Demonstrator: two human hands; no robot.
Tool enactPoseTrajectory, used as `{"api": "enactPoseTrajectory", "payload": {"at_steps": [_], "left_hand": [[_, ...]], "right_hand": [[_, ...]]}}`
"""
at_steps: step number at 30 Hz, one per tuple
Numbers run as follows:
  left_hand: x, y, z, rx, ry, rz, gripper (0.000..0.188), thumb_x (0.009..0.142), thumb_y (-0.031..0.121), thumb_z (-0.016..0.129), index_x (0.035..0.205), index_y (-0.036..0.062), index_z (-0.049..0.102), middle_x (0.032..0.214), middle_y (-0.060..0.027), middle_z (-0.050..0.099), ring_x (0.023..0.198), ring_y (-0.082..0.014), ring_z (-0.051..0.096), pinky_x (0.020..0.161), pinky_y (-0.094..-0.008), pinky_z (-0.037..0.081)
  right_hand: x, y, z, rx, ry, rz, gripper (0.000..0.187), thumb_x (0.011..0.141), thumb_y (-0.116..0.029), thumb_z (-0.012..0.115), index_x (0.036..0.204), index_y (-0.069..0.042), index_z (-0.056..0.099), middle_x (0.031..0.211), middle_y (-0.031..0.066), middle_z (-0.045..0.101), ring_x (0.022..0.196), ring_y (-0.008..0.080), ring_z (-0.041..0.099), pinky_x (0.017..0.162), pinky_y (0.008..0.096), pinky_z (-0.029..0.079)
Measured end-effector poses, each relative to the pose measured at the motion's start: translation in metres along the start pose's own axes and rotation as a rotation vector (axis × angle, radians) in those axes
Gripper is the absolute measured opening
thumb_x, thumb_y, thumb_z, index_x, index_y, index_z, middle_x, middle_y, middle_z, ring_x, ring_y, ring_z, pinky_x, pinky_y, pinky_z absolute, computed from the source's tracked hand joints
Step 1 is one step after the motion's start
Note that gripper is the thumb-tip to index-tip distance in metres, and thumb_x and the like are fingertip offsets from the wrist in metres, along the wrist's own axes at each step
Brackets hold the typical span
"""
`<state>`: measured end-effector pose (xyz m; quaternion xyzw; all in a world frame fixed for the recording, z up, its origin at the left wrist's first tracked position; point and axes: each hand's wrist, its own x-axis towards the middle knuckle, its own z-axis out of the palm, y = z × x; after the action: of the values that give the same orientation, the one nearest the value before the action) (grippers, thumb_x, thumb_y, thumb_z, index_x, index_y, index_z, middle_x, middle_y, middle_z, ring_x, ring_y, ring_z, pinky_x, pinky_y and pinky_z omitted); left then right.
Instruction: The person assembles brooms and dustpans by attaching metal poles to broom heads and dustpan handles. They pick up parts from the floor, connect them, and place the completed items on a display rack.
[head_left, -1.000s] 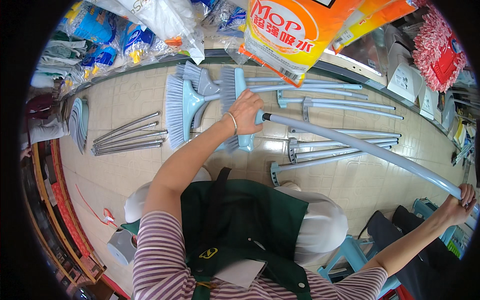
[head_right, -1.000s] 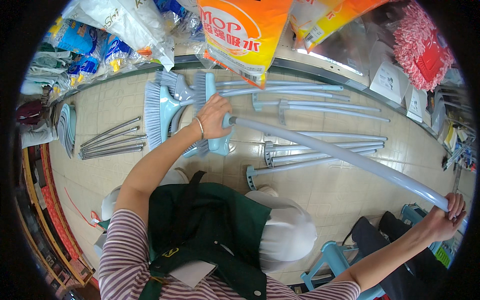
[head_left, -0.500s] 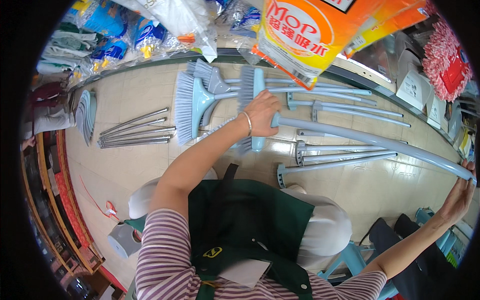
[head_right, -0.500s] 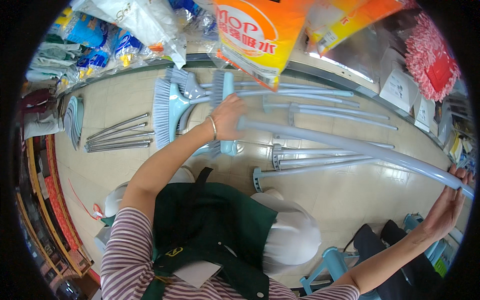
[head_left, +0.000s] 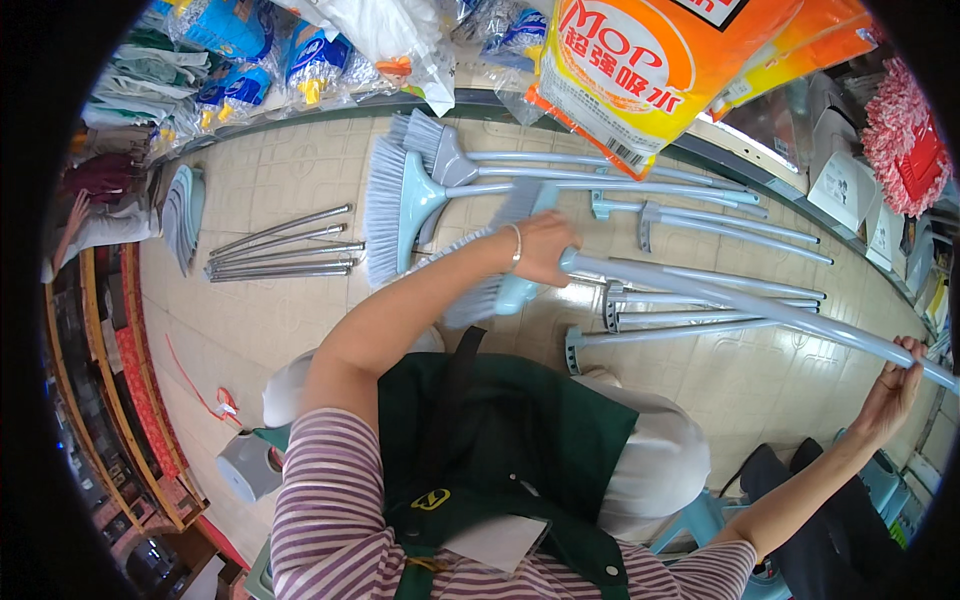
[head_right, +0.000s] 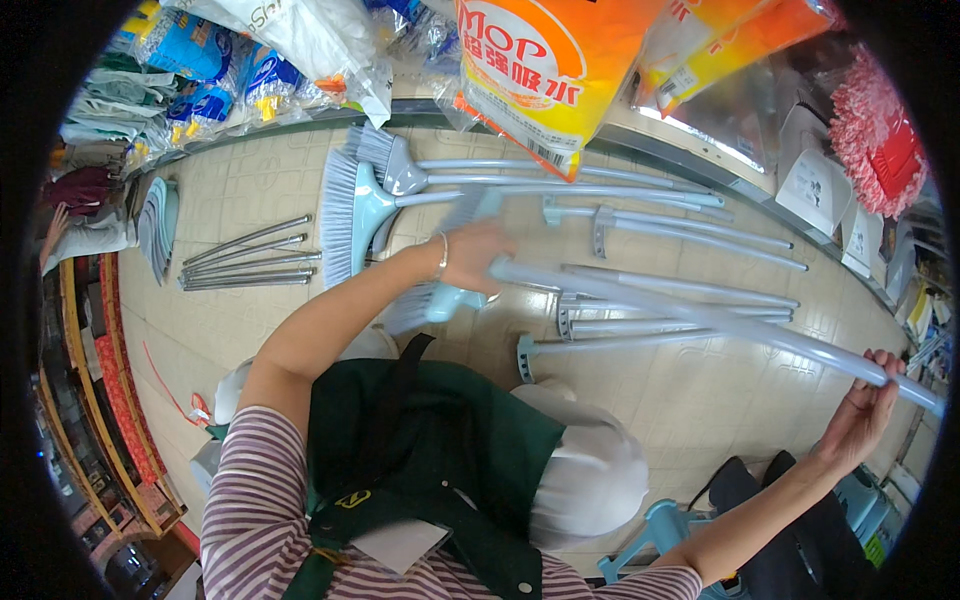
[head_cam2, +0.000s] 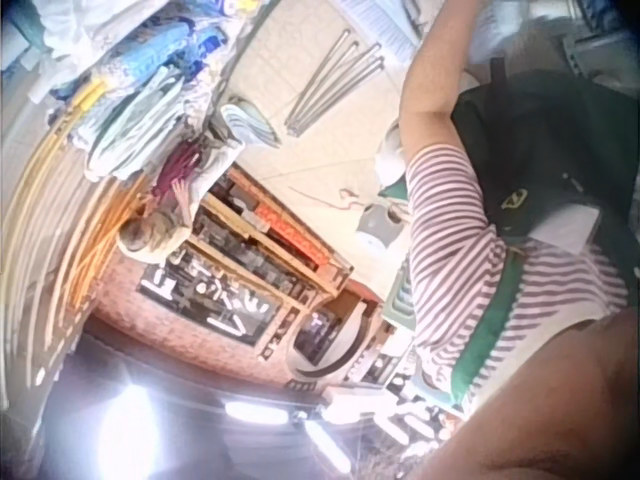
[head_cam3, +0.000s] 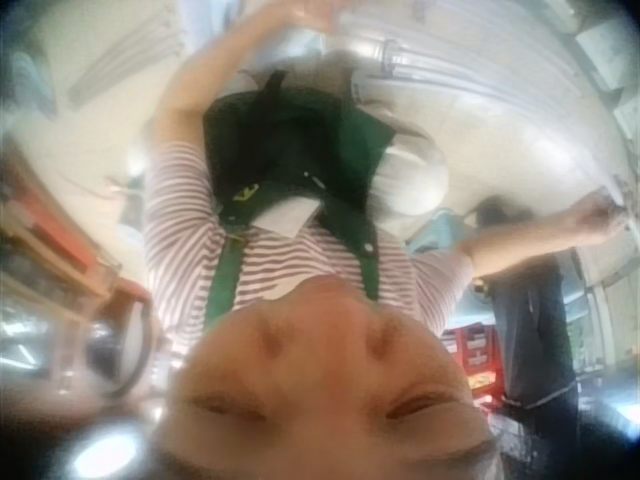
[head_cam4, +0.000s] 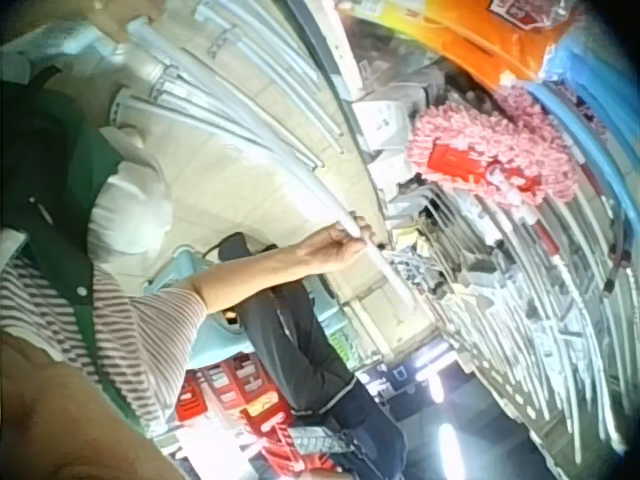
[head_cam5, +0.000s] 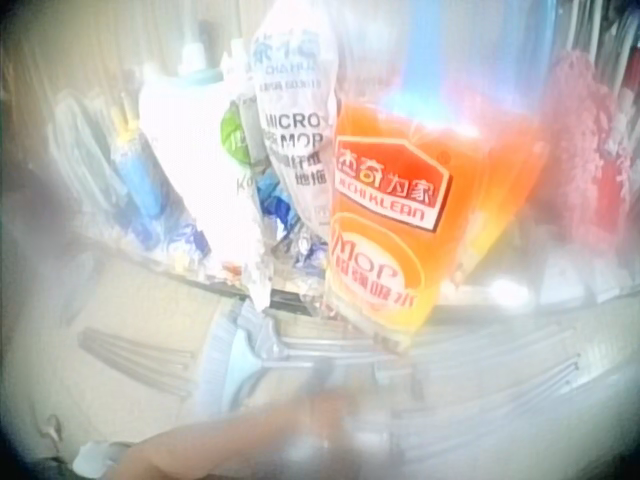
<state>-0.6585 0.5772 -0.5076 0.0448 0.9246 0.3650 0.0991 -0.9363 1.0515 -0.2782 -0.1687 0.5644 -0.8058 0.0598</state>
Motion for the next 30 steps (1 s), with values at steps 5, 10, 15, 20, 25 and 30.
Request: {"api": "enactPoseTrajectory", "payload": {"at_steps": [5, 10, 15, 20, 25, 30], "left_hand": [[0.008, 0.029, -0.021, 0.279, 0.273, -0.080, 0.045, 0.059, 0.031, 0.069, 0.093, 0.0028, 0.063, 0.098, -0.0159, 0.058, 0.100, -0.0302, 0.051, 0.094, -0.0381, 0.037], [-0.005, 0.012, -0.029, -0.097, -0.370, -0.109, 0.040, 0.059, 0.031, 0.068, 0.087, 0.0032, 0.064, 0.095, -0.0153, 0.059, 0.097, -0.0313, 0.051, 0.091, -0.0379, 0.038], [-0.003, 0.031, -0.004, 0.186, 0.143, -0.020, 0.043, 0.058, 0.029, 0.067, 0.088, -0.0009, 0.064, 0.092, -0.0152, 0.061, 0.100, -0.0314, 0.051, 0.088, -0.0384, 0.040], [-0.003, 0.030, -0.032, 0.060, -0.090, -0.037, 0.047, 0.057, 0.024, 0.067, 0.096, -0.0015, 0.062, 0.095, -0.0171, 0.058, 0.097, -0.0323, 0.051, 0.089, -0.0382, 0.039], [-0.019, 0.015, -0.053, -0.360, -0.440, -0.110, 0.045, 0.058, 0.020, 0.066, 0.095, -0.0042, 0.059, 0.089, -0.0160, 0.058, 0.086, -0.0265, 0.055, 0.077, -0.0336, 0.044], [-0.010, 0.027, -0.070, -0.422, -0.604, -0.158, 0.039, 0.060, 0.021, 0.064, 0.090, -0.0040, 0.062, 0.071, -0.0115, 0.061, 0.066, -0.0199, 0.058, 0.060, -0.0327, 0.046]], "right_hand": [[-0.004, 0.037, -0.010, -0.364, 0.508, -0.047, 0.030, 0.092, -0.016, 0.055, 0.113, 0.006, 0.052, 0.108, 0.0178, 0.059, 0.106, 0.0280, 0.057, 0.091, 0.0360, 0.047], [-0.035, 0.027, 0.036, 0.462, -0.083, 0.040, 0.034, 0.090, -0.008, 0.053, 0.120, 0.005, 0.044, 0.119, 0.0147, 0.051, 0.114, 0.0264, 0.049, 0.105, 0.0419, 0.031], [-0.021, 0.041, -0.023, -0.194, 0.305, -0.053, 0.033, 0.091, -0.016, 0.057, 0.114, 0.005, 0.048, 0.101, 0.0127, 0.058, 0.091, 0.0233, 0.059, 0.085, 0.0352, 0.046], [-0.044, 0.069, 0.061, -0.808, 0.519, -0.261, 0.059, 0.090, -0.032, 0.056, 0.131, 0.005, 0.034, 0.119, 0.0206, 0.051, 0.106, 0.0291, 0.055, 0.088, 0.0361, 0.046], [-0.074, 0.076, 0.095, -1.924, 0.027, -0.796, 0.064, 0.083, -0.019, 0.062, 0.137, -0.003, 0.031, 0.137, 0.0189, 0.035, 0.133, 0.0340, 0.026, 0.108, 0.0442, 0.020], [-0.060, 0.064, 0.091, -1.674, -0.236, -1.249, 0.055, 0.075, -0.015, 0.072, 0.124, -0.015, 0.046, 0.132, 0.0081, 0.046, 0.128, 0.0348, 0.036, 0.108, 0.0463, 0.017]]}}
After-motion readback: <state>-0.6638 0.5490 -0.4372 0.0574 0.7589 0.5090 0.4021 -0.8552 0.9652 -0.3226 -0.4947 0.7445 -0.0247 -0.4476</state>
